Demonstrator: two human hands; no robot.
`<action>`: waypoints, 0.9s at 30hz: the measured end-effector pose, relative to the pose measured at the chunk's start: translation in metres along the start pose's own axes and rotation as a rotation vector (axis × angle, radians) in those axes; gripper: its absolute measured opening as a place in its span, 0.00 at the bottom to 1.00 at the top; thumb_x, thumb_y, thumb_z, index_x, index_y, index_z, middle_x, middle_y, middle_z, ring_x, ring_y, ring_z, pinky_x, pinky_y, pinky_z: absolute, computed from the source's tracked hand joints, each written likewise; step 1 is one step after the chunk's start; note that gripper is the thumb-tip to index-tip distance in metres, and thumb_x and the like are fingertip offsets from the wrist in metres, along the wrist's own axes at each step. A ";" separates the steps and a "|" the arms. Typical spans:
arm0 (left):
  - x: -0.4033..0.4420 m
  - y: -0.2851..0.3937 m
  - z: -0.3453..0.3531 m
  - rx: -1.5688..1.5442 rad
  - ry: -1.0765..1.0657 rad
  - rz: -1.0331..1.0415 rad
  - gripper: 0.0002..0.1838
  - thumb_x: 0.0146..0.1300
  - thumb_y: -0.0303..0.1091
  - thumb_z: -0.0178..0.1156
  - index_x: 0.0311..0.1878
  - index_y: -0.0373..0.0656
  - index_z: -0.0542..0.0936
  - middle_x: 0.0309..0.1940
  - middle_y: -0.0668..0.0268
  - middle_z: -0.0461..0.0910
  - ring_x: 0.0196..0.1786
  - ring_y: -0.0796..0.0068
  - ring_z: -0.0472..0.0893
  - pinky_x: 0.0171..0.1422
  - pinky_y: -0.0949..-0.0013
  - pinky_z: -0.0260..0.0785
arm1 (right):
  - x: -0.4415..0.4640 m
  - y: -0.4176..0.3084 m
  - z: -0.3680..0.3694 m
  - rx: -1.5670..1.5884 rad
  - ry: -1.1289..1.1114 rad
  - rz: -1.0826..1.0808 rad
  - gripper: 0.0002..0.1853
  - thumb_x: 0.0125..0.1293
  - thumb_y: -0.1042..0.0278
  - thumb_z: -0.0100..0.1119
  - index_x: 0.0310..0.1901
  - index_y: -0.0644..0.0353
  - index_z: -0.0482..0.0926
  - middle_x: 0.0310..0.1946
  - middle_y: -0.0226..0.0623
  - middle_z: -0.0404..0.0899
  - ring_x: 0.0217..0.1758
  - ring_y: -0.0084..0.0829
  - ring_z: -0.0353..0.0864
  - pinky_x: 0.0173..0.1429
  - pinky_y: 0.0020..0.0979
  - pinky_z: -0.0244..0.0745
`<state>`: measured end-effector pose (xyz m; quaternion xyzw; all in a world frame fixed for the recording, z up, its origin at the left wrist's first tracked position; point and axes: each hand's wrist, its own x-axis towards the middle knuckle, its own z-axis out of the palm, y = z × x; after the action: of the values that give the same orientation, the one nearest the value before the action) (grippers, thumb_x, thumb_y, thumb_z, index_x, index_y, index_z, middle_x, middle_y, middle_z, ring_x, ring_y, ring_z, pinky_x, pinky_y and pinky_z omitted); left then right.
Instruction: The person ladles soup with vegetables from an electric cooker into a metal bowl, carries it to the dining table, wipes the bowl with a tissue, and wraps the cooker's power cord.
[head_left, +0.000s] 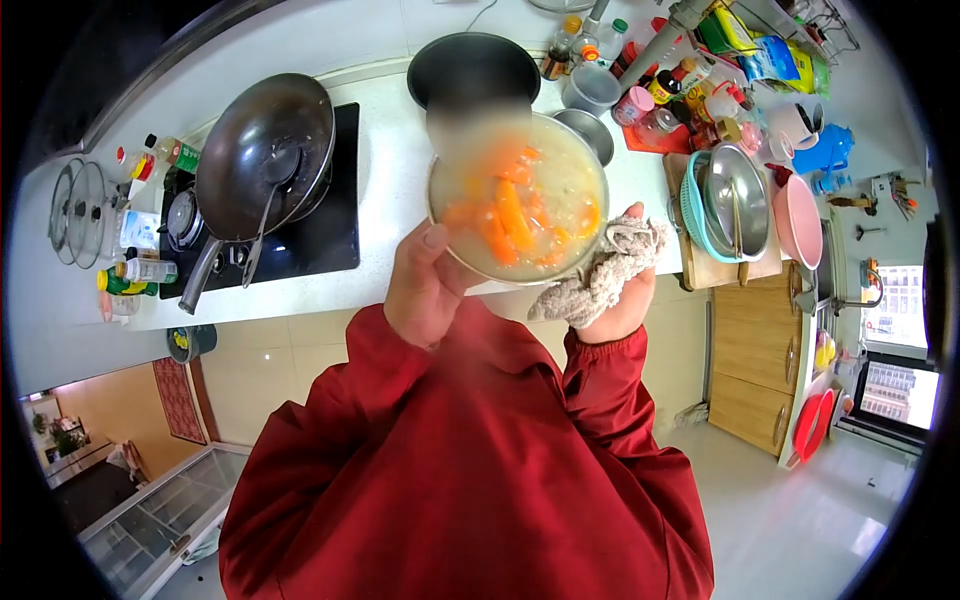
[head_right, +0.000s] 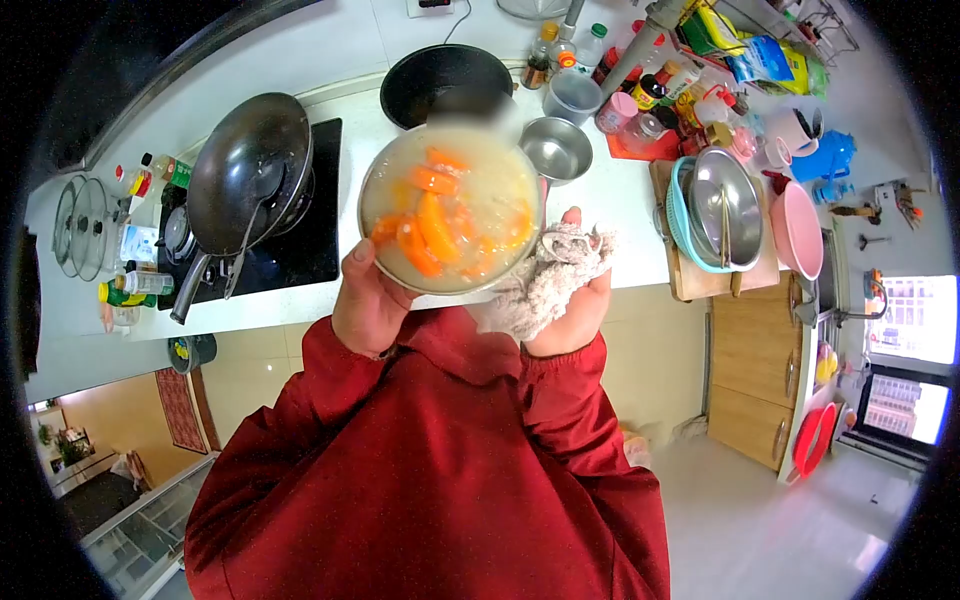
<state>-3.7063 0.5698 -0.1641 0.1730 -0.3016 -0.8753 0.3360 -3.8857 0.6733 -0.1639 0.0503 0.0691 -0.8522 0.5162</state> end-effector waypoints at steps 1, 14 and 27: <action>0.000 0.001 -0.003 0.021 0.017 0.002 0.39 0.65 0.56 0.57 0.69 0.38 0.61 0.64 0.57 0.71 0.64 0.63 0.75 0.63 0.60 0.74 | -0.004 0.001 0.003 0.063 -0.044 0.030 0.19 0.72 0.51 0.47 0.48 0.58 0.80 0.62 0.43 0.73 0.66 0.44 0.69 0.69 0.48 0.65; -0.024 0.046 -0.014 0.015 0.131 0.161 0.39 0.65 0.60 0.51 0.73 0.48 0.59 0.71 0.63 0.62 0.71 0.64 0.65 0.73 0.56 0.61 | 0.090 -0.110 -0.122 -0.675 0.255 -0.342 0.26 0.69 0.56 0.45 0.61 0.64 0.70 0.58 0.41 0.74 0.59 0.38 0.74 0.59 0.36 0.72; -0.108 0.107 -0.043 0.003 0.423 0.391 0.39 0.62 0.66 0.52 0.70 0.53 0.64 0.68 0.64 0.67 0.65 0.63 0.73 0.47 0.65 0.82 | 0.047 0.073 0.008 -0.934 -0.263 -0.229 0.15 0.71 0.74 0.43 0.54 0.68 0.75 0.49 0.42 0.79 0.51 0.33 0.79 0.62 0.34 0.70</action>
<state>-3.5555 0.5637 -0.1165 0.2911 -0.2536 -0.7380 0.5535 -3.8427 0.5978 -0.1685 -0.3019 0.3828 -0.7806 0.3911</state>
